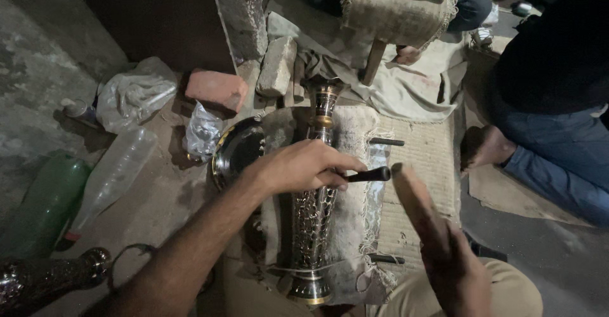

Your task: The person holds a metal chisel against a silver-colored vase and repeatedly strikes it with a wooden mallet to create or refine decorative patterns. The person rotates the vase slightly to work on different sections of the surface.

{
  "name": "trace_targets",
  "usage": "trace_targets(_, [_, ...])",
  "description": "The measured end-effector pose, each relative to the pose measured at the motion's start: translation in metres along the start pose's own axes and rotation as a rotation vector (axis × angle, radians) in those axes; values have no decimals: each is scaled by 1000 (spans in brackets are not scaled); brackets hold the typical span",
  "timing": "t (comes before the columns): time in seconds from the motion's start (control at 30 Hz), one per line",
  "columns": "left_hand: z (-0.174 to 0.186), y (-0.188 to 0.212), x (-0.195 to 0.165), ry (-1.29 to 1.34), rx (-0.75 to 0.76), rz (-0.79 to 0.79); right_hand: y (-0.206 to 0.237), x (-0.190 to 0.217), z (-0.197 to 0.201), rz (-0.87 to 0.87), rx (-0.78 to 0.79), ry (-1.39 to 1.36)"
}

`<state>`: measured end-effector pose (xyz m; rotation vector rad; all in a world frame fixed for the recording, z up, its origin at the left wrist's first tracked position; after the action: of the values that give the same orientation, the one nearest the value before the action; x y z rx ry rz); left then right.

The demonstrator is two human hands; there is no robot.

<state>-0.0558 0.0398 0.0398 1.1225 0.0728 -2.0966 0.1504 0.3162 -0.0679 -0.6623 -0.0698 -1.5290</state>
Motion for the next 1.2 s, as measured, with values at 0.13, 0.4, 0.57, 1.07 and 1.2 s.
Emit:
trace_targets(0.13, [1,0,1,14,14,-2,3,-6,-2,-252,-62,-403])
trace_targets(0.4, [5,2,-4,2,-22,-26,-4,-7,-8,9,-94,-453])
trace_targets(0.57, [3,2,-4,2,-32,-46,-7,-4,-1,-217,-48,-517])
trace_targets(1.07, [-9,-7,6,9,-94,24,-10,-14,13,-53,-134,-559])
trace_targets(1.2, [-7,-5,9,-7,-193,-24,-13,-10,28,-67,82,32])
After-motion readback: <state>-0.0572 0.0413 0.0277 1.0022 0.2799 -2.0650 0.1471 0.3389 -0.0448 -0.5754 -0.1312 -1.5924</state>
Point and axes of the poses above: each hand's wrist, its own y-axis away from the middle knuckle, its own z-axis out of the back of the hand, x = y × z, the point moved 3 cm from there along -y, towards the middle knuckle, and after that the axes turned 14 degrees about z, right-handed, at the moved point
